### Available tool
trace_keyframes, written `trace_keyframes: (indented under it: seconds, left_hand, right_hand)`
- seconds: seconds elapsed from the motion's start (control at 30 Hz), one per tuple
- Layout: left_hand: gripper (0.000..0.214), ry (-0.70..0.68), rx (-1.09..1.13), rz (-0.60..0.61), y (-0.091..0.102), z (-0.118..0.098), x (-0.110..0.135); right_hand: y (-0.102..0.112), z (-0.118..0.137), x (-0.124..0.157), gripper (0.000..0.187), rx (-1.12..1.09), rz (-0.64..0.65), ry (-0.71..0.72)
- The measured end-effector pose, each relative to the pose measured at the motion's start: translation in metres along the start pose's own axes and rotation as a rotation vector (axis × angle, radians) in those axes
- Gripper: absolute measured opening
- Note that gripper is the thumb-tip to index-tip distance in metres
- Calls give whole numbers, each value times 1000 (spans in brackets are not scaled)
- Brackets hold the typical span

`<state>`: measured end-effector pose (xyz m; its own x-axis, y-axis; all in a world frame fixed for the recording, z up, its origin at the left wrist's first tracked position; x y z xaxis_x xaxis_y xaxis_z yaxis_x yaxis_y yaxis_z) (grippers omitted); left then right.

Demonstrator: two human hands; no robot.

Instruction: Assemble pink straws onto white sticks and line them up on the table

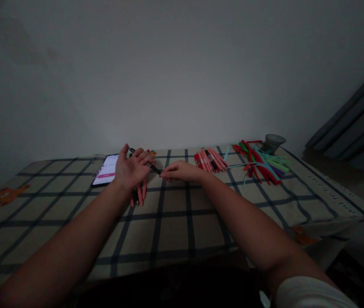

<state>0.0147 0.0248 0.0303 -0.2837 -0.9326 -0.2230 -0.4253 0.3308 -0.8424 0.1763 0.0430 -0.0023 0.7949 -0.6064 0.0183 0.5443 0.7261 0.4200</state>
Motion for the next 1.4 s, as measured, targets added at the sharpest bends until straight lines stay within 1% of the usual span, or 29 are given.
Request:
trace_keyframes:
  seconds: [0.07,0.13,0.2,0.27,0.3,0.37,0.43,0.5,0.53,0.6,0.63,0.77,0.83,0.93,1.0,1.07,1.13,1.2,1.27,1.33,1.4]
  left_hand:
    - [43,-3,-11,2,0,0,1]
    - [42,-11,-21,7,2,-2,0]
    - [40,-18,-30,6,7,-4,-2]
    - [35,9,-61,7,11,-3,-5]
    - [30,50,-95,17,13,-1,-6]
    - [18,193,-203,52,15,8,-7]
    - [17,358,-350,102,16,21,-4]
    - [21,481,-491,193,14,33,1]
    - [26,537,-556,223,14,39,4]
    - [30,591,-657,254,15,45,8]
    - [29,588,-697,256,16,46,8]
    - [27,494,-774,243,21,41,5]
    - [26,474,-796,255,21,40,4]
    - [24,483,-837,272,20,41,5]
    - [25,474,-866,251,20,41,4]
    - [25,428,-922,205,23,40,2]
    - [21,330,-1009,141,28,35,-3]
    - [13,179,-1104,80,32,26,-9]
    - [8,22,-1201,70,31,18,-11]
    - [11,-97,-1337,124,26,11,-11]
    - [14,-196,-1429,168,20,6,-8]
  right_hand:
    - [1,2,0,31,-21,-32,12]
    - [6,2,0,31,-92,-99,31]
    - [16,-1,0,32,-189,-232,56]
    - [29,-6,2,32,-288,-401,90]
    - [36,-8,3,31,-335,-470,109]
    - [48,-13,5,29,-393,-588,140]
    - [57,-17,7,28,-416,-677,146]
    - [61,-17,8,26,-397,-726,144]
    - [60,-16,9,26,-374,-730,143]
    - [56,-13,9,26,-331,-696,138]
    - [53,-12,8,28,-325,-662,131]
    - [40,-12,4,35,-375,-513,111]
    - [36,-13,1,37,-394,-455,107]
    - [35,-13,0,35,-416,-422,109]
    - [42,-12,3,31,-427,-472,132]
    - [53,-11,9,28,-413,-582,140]
    - [67,-12,19,26,-338,-707,92]
    - [81,-12,31,25,-163,-814,-3]
    - [90,-11,40,24,41,-828,-101]
    - [97,-12,47,24,215,-826,-174]
    - [102,-15,51,26,339,-816,-240]
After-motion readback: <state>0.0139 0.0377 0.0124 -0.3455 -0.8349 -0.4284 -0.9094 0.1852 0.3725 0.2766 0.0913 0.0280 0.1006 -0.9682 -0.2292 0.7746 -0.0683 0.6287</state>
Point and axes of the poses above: each hand's wrist, its own x-axis away from the middle knuckle, its own y-axis out of the back of the hand, z = x × y, the point moved 4 cm from there along -x, towards the middle knuckle, and after that the axes turned 10 degrees about z, right-handed, at the moved point
